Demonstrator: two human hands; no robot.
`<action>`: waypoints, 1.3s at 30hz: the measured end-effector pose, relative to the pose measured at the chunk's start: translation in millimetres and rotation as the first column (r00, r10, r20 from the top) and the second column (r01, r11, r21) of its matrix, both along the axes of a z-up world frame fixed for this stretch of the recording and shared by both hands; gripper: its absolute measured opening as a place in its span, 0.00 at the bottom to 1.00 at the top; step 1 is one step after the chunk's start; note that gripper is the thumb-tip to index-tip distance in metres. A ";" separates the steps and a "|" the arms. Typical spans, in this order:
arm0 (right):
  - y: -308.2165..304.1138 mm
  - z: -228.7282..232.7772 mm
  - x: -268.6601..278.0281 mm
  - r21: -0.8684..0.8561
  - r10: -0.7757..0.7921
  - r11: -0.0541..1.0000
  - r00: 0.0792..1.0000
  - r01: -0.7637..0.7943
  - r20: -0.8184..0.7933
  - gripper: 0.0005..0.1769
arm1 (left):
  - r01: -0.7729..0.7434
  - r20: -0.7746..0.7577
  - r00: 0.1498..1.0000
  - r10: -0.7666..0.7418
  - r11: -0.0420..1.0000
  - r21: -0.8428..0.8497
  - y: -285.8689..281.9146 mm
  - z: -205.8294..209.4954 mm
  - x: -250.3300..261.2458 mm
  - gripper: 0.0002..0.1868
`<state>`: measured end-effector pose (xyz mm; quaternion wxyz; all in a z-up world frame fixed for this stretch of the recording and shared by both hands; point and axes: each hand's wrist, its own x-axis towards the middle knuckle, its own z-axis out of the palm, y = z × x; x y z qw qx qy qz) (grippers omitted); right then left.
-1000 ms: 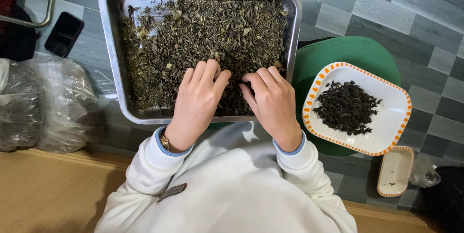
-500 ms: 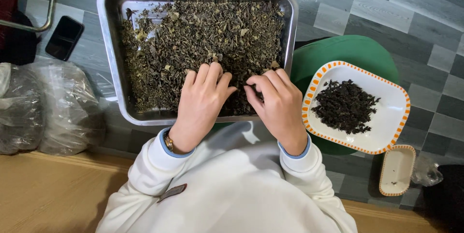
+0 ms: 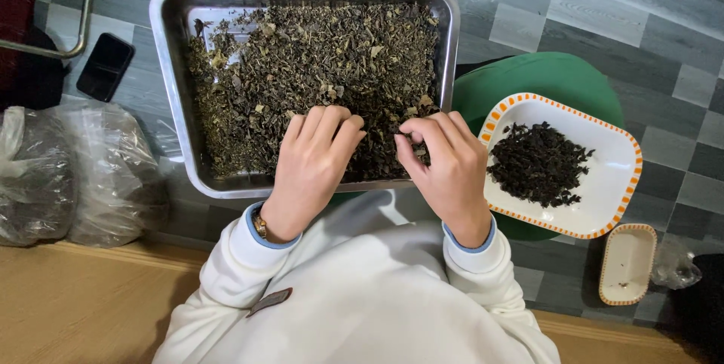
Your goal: Manually sorting through dried tea leaves in a metal tray and placing selected pieces into a bowl.
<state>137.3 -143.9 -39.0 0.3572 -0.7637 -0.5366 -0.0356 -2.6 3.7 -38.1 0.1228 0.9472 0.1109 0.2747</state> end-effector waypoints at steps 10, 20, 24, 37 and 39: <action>5.6 -0.1 -6.9 0.221 0.121 0.974 0.928 -0.043 -0.353 0.03 | 0.095 0.242 0.969 -0.054 0.982 -0.163 -7.7 6.2 1.5 0.05; 8.4 -7.7 -14.5 0.331 0.228 0.943 0.811 -0.045 -0.538 0.04 | 0.170 0.348 0.934 -0.080 0.957 -0.236 -10.0 14.5 4.1 0.06; 7.7 -13.2 -10.0 0.342 0.211 0.939 0.821 -0.021 -0.530 0.05 | 0.213 0.344 0.932 -0.114 0.940 -0.265 -9.1 15.9 7.5 0.07; -27.4 22.8 -4.4 0.269 0.027 0.961 0.945 0.065 -0.326 0.15 | 0.100 -0.008 0.994 -0.109 0.932 -0.349 -21.3 9.1 -0.9 0.12; -45.0 25.5 3.8 0.254 -0.035 0.962 0.963 0.105 -0.266 0.13 | 0.021 -0.110 0.992 -0.059 0.948 -0.319 -18.6 1.7 -4.7 0.12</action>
